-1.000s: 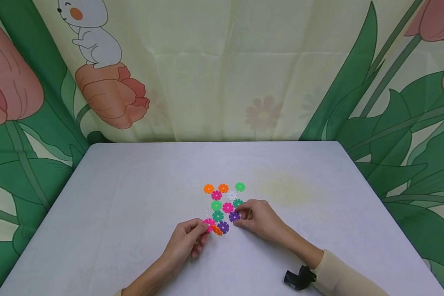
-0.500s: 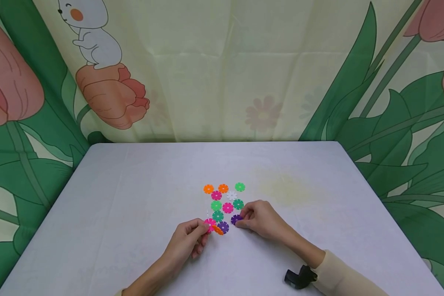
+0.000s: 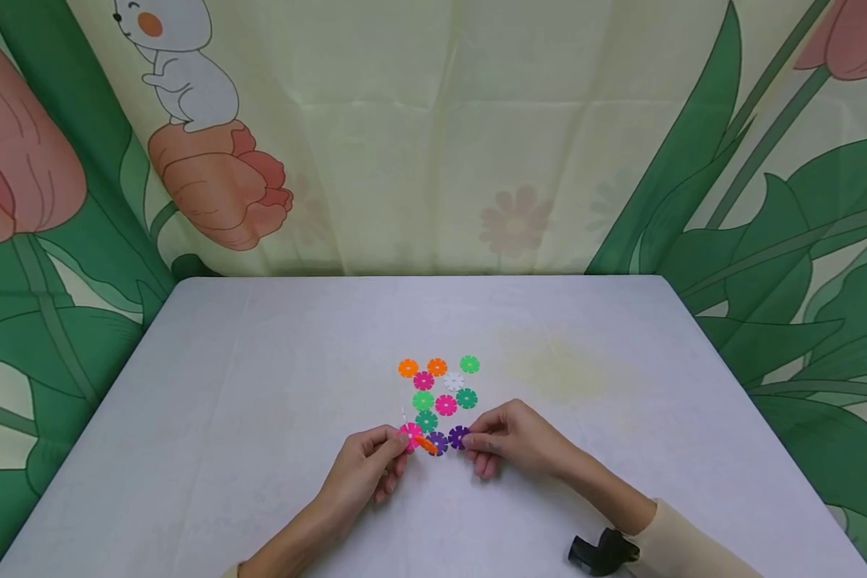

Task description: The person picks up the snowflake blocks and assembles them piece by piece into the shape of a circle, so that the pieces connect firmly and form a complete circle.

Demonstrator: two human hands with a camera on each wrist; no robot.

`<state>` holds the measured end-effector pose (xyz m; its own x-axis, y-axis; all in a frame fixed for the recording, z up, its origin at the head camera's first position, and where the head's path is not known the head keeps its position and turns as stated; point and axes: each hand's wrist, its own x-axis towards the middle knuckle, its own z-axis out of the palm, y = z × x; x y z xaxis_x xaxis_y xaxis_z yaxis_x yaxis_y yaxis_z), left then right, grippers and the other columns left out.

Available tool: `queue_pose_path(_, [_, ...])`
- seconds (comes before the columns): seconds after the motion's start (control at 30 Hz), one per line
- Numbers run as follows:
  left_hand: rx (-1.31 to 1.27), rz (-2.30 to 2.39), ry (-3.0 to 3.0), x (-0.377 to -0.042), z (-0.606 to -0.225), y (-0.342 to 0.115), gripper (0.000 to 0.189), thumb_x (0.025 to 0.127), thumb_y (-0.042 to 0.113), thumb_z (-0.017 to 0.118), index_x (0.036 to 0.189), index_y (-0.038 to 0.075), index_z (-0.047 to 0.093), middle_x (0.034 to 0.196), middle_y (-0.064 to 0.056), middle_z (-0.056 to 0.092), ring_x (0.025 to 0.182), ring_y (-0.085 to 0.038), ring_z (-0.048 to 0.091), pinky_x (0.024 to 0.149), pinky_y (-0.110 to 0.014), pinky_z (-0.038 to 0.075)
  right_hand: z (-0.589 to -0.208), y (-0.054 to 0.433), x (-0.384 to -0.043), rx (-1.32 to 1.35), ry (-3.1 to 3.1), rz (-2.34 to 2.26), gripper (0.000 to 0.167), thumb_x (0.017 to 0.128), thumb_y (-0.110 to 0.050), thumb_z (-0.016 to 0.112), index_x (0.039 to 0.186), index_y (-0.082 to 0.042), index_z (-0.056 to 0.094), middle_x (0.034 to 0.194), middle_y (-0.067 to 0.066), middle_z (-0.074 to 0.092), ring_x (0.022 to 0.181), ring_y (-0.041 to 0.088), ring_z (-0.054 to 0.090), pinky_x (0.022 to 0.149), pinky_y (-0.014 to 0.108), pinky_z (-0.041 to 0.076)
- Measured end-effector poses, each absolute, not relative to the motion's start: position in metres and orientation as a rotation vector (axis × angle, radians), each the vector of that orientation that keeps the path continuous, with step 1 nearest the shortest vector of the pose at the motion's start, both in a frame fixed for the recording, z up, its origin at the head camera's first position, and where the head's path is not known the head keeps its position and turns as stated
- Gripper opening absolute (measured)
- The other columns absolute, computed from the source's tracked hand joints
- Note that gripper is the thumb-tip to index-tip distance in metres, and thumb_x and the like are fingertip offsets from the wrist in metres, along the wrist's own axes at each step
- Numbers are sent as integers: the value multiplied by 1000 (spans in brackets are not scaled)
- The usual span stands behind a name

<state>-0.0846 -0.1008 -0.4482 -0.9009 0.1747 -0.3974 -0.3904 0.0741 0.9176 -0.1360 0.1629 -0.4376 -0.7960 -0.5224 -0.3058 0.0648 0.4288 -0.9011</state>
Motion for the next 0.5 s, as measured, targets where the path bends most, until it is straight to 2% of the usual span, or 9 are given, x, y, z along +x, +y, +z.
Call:
queue_pose_path(0.3, [-217,1901,1968,-85,-449,-102,28,106,28,63,105,0,68,74,0,61,59,-13,50,48,-22,40,-430,159,-124,-380,1913,-1465,27,100,-21,75,100,5,78,81,20,74,62,10,70,61,22,61])
queue_pose_path(0.5, [-199,1913,1955,-85,-450,-102,30,105,29,65,105,-1,68,74,1,62,58,-12,49,48,-21,40,-430,157,-122,-383,1848,-1498,34,102,-23,73,101,11,74,77,8,72,62,8,68,60,21,60])
